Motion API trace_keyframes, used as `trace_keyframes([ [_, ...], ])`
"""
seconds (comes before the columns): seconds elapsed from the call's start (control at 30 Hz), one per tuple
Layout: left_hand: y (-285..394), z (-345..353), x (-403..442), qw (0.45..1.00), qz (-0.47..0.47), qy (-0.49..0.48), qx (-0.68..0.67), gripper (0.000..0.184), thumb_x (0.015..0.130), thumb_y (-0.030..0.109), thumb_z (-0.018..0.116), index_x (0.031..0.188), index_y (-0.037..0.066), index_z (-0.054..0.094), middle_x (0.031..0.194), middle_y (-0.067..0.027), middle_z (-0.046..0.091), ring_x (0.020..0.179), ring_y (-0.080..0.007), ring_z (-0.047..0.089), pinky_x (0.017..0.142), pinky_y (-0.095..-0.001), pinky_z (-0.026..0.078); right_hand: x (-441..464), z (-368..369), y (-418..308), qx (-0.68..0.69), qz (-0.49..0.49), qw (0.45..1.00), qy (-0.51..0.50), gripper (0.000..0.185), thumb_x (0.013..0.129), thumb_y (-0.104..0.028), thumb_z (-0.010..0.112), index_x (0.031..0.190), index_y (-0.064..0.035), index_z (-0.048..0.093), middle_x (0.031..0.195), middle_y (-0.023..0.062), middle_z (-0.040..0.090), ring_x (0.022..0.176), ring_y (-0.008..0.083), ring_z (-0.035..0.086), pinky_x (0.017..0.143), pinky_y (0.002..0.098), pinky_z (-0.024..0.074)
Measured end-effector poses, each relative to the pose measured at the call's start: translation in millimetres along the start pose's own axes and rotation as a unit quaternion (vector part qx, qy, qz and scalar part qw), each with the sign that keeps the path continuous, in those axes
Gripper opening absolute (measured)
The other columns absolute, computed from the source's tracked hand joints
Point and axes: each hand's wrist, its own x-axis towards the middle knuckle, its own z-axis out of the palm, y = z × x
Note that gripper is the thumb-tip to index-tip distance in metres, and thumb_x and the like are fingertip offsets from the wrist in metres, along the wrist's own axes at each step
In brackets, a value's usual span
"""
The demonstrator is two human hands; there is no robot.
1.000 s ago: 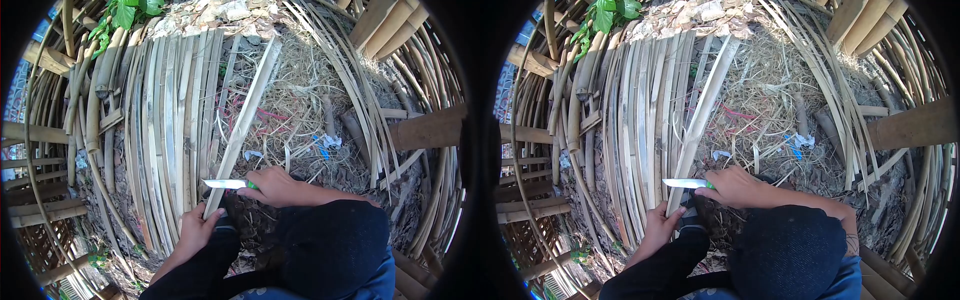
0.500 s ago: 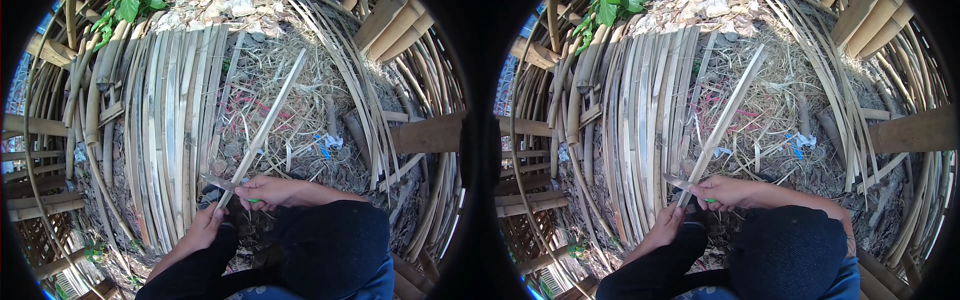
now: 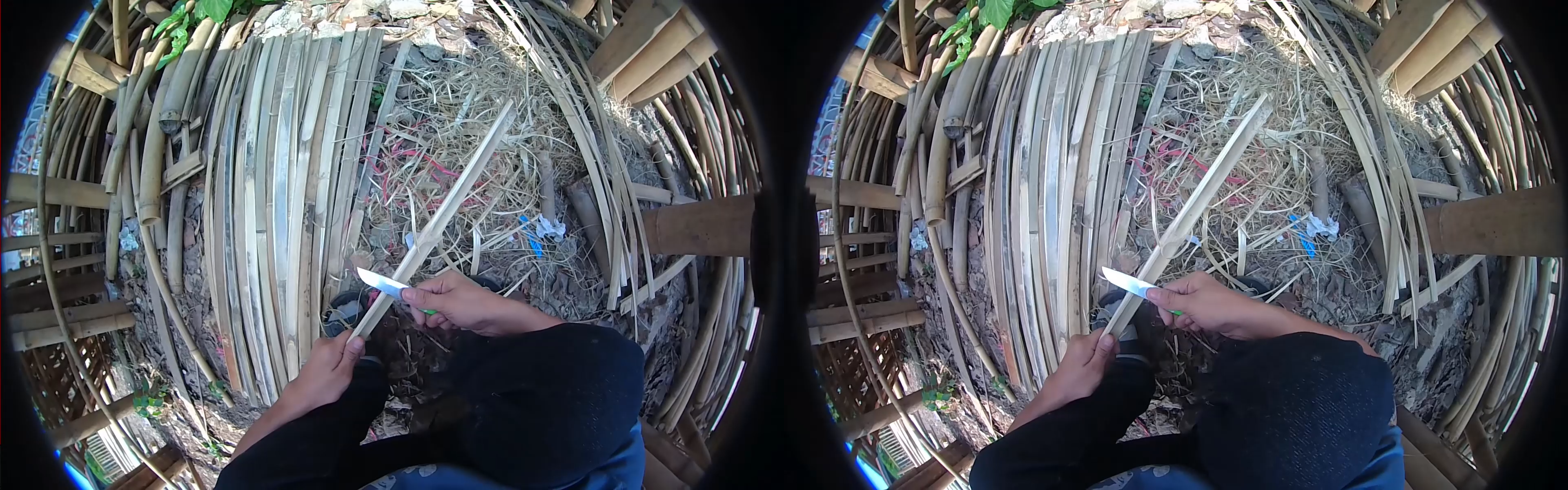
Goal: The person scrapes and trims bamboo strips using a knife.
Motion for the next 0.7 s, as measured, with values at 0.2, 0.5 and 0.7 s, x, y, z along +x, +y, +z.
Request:
trace_keyframes([
  [0.2, 7, -6, 0, 0.999, -0.025, -0.004, 0.032, 0.037, 0.108, 0.026, 0.043, 0.087, -0.003, 0.055, 0.062, -0.0206, 0.054, 0.056, -0.0394, 0.057, 0.057, -0.0462, 0.044, -1, -2, 2, -0.017, -0.043, 0.998, 0.041, 0.047, 0.101, -0.045, 0.059, 0.073, -0.0075, 0.063, 0.063, -0.0035, 0.051, 0.055, 0.0042, 0.039, 0.051, 0.0202, 0.0315],
  [0.5, 12, -11, -9, 0.998, -0.027, 0.005, 0.063, 0.036, 0.107, 0.024, 0.045, 0.085, -0.003, 0.053, 0.058, -0.0217, 0.052, 0.055, -0.0419, 0.056, 0.056, -0.0485, 0.043, -6, -11, 19, -0.006, -0.114, 0.977, 0.178, 0.044, 0.103, -0.044, 0.055, 0.077, -0.0085, 0.060, 0.060, -0.0044, 0.045, 0.051, 0.0035, 0.034, 0.046, 0.0206, 0.0265],
  [0.7, -10, -19, -27, 0.990, -0.082, 0.102, 0.045, 0.042, 0.108, 0.028, 0.043, 0.084, -0.004, 0.056, 0.058, -0.0177, 0.053, 0.052, -0.0334, 0.057, 0.055, -0.0433, 0.045, -26, -78, 5, 0.115, -0.209, 0.891, 0.386, 0.046, 0.106, -0.047, 0.044, 0.078, -0.0109, 0.049, 0.057, -0.0056, 0.036, 0.044, 0.0032, 0.028, 0.039, 0.0214, 0.0200],
])
